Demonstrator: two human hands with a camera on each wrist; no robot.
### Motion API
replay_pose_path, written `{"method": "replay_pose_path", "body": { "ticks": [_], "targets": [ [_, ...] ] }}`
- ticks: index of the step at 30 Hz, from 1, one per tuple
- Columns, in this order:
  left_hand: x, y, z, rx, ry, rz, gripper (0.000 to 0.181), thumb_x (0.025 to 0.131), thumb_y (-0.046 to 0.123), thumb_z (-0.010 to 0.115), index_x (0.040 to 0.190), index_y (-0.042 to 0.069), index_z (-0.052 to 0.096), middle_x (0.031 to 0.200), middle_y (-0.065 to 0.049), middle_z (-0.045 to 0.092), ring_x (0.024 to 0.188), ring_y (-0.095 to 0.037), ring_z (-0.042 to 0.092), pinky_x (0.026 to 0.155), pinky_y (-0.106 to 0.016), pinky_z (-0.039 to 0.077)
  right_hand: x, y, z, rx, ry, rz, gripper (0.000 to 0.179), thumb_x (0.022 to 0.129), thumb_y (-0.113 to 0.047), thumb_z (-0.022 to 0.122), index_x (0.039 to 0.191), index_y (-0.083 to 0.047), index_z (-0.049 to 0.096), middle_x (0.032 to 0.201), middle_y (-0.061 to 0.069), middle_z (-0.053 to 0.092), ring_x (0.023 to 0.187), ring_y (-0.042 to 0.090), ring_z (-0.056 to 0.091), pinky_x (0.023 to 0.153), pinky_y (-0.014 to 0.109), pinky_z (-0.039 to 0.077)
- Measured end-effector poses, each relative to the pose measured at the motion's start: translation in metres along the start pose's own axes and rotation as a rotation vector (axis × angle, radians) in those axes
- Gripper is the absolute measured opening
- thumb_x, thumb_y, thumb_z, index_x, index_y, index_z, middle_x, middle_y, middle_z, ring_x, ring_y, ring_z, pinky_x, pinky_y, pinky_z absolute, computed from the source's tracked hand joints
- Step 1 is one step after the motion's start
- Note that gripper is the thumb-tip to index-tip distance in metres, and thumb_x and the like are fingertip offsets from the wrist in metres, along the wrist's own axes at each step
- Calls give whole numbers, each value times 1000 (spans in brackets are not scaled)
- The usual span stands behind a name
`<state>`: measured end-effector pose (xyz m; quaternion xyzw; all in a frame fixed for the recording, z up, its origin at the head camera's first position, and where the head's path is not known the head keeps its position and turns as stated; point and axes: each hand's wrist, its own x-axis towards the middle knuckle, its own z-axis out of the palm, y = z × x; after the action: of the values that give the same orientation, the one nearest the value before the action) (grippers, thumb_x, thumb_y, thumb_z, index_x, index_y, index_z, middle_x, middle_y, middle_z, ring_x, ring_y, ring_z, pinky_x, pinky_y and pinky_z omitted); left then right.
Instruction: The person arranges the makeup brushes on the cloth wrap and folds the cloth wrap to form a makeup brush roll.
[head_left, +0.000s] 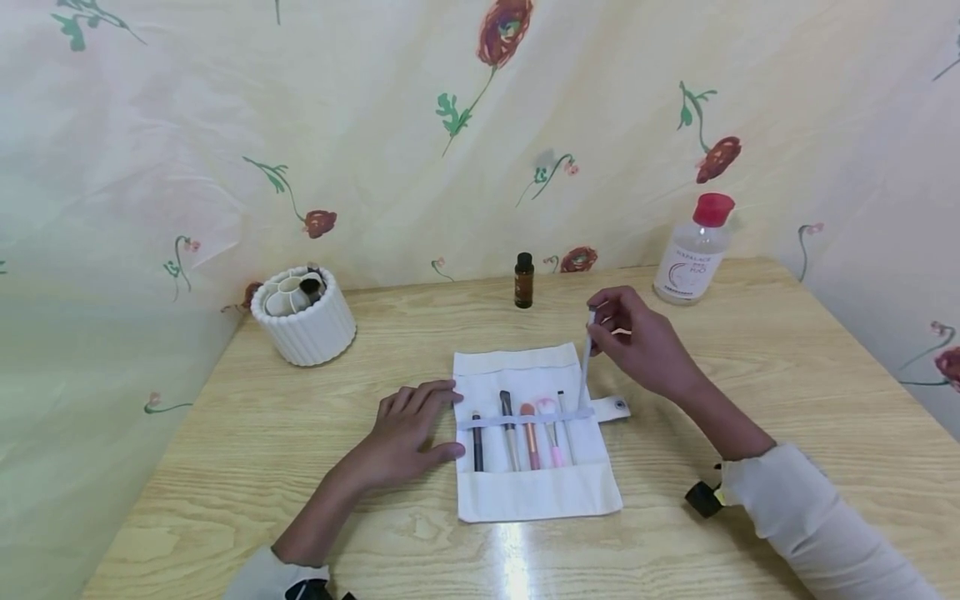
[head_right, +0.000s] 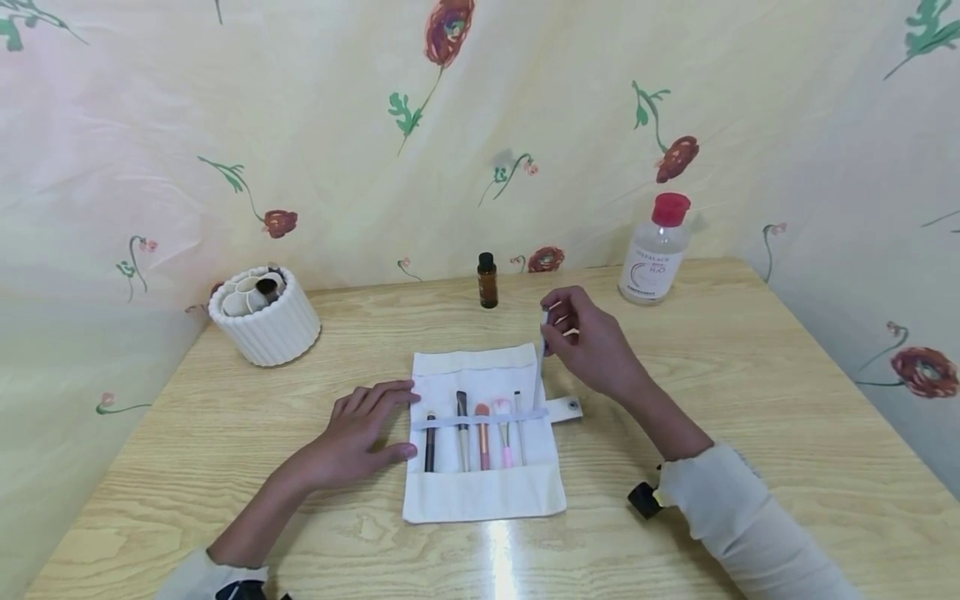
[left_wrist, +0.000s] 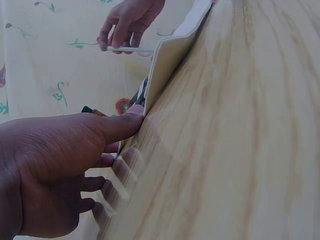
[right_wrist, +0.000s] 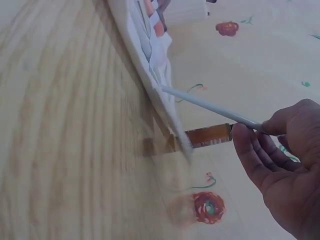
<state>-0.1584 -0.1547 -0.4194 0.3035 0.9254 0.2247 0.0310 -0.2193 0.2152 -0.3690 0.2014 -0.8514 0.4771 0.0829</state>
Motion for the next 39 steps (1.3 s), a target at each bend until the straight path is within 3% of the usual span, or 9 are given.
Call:
{"method": "replay_pose_path", "body": {
  "ticks": [4,13,20,23,28,31,35,37,39],
  "targets": [
    [0,0,1,5,6,4,65,94,50,65,148,19,44,160,-3,29,138,-30,29,105,-58,22,-1,1,4,-25,-55,30,34,99,-9,63,130,-6,49,101,11,60,82,23,67,72,41,59],
    [0,0,1,-1,1,-1,66,94,50,65,148,19,43,161,-4,29,140,-31,28,105,-59,21,-3,-1,14,-194,-302,149,27,98,-12,66,124,-8,57,98,4,64,83,19,61,67,31,54],
    [0,2,-1,-2,0,-3,66,95,50,65,148,19,43,161,-4,29,140,-31,28,106,-59,22,-7,-2,9,-266,-515,123,10,96,-15,69,106,-13,67,92,-3,64,83,17,56,69,30,50],
    [0,2,-2,-8,-7,-5,66,95,50,65,149,19,43,161,-4,28,140,-31,28,106,-59,21,-8,-3,7,-301,-564,73,3,99,-18,66,99,-17,69,88,-5,62,80,15,55,68,30,47],
    [0,0,-6,4,-25,12,65,96,50,64,148,18,43,160,-5,29,138,-31,29,105,-59,22,-8,-15,13,-384,-471,-49,5,99,-16,64,98,-15,69,86,-7,59,77,11,55,67,29,49],
    [2,-3,-10,12,-25,41,61,97,45,64,146,16,44,157,-6,33,135,-30,32,101,-57,26,-19,-37,29,-298,-454,-153,6,99,-14,64,103,-14,69,92,-7,63,81,9,59,70,28,52],
    [10,-7,-14,36,10,67,53,101,31,62,149,18,43,155,-4,35,128,-27,39,95,-52,32,-46,-70,63,-164,-603,-353,16,102,-21,61,117,-19,65,110,-10,65,97,6,60,81,27,53],
    [16,-9,-15,67,16,82,51,103,24,59,150,22,42,158,-2,33,125,-26,41,93,-51,34,-59,-83,77,-199,-683,-459,20,103,-26,59,122,-21,64,118,-11,63,106,6,56,88,27,51],
    [22,-10,-16,103,2,99,49,104,18,55,151,24,43,161,0,31,125,-26,41,93,-50,34,-70,-91,86,-310,-701,-537,22,103,-30,57,123,-23,64,119,-14,61,107,4,54,93,27,48]
  ]
}}
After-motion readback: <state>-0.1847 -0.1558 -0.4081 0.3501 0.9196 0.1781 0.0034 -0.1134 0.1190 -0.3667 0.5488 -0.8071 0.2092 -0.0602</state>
